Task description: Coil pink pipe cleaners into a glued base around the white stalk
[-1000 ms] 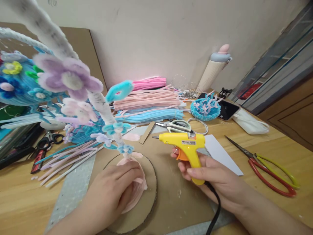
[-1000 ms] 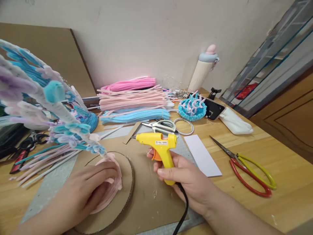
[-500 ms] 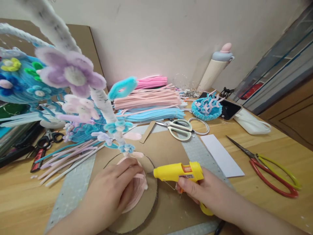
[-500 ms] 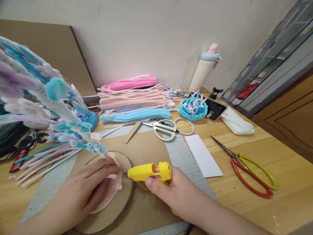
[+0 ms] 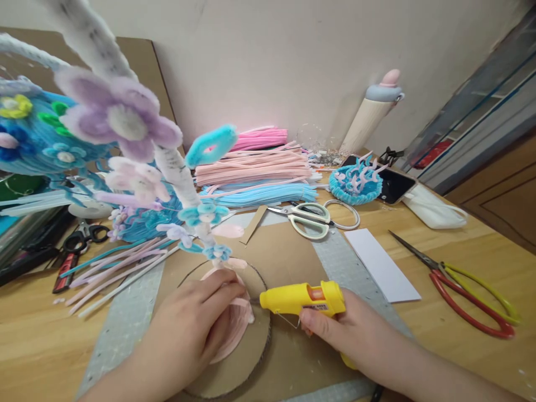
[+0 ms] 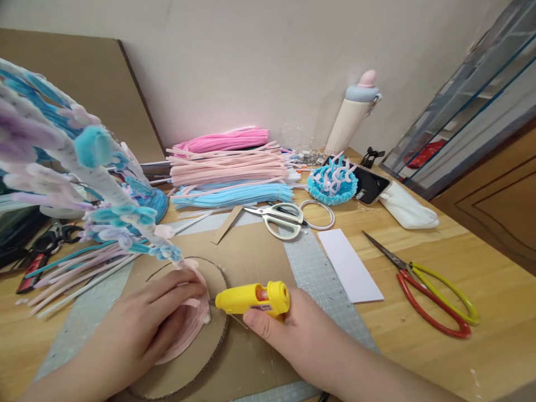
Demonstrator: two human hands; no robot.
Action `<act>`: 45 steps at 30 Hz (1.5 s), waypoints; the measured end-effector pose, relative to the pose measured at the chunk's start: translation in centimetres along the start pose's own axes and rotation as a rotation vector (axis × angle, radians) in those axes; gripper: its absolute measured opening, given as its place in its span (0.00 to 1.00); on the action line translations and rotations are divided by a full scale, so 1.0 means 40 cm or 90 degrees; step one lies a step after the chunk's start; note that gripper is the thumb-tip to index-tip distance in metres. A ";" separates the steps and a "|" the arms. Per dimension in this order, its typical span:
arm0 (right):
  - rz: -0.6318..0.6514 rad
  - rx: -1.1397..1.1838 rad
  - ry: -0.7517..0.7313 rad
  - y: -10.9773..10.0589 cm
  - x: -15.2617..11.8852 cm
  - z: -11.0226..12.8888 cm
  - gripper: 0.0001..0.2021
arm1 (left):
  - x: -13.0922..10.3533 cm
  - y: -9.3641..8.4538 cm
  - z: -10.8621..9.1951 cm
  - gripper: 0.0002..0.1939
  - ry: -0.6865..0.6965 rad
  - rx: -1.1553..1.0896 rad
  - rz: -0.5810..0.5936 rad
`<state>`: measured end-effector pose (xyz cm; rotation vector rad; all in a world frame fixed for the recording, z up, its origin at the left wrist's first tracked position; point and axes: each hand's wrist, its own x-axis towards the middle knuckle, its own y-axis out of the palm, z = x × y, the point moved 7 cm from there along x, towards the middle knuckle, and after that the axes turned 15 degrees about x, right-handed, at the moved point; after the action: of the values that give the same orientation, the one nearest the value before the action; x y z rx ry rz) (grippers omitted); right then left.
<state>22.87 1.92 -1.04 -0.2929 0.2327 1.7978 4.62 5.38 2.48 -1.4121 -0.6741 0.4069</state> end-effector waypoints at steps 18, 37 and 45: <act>-0.003 0.005 0.010 0.001 -0.002 0.001 0.16 | 0.003 -0.001 -0.001 0.15 0.004 -0.018 0.007; 0.036 -0.021 0.027 0.007 -0.019 0.004 0.14 | 0.002 -0.006 -0.002 0.16 0.002 -0.024 -0.001; 0.021 -0.036 0.088 -0.003 -0.030 0.015 0.15 | 0.006 -0.009 -0.004 0.15 -0.003 -0.026 0.003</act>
<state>23.23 1.04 -0.08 -0.4568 0.2851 1.8205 4.85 5.38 2.86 -1.4520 -0.6858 0.4030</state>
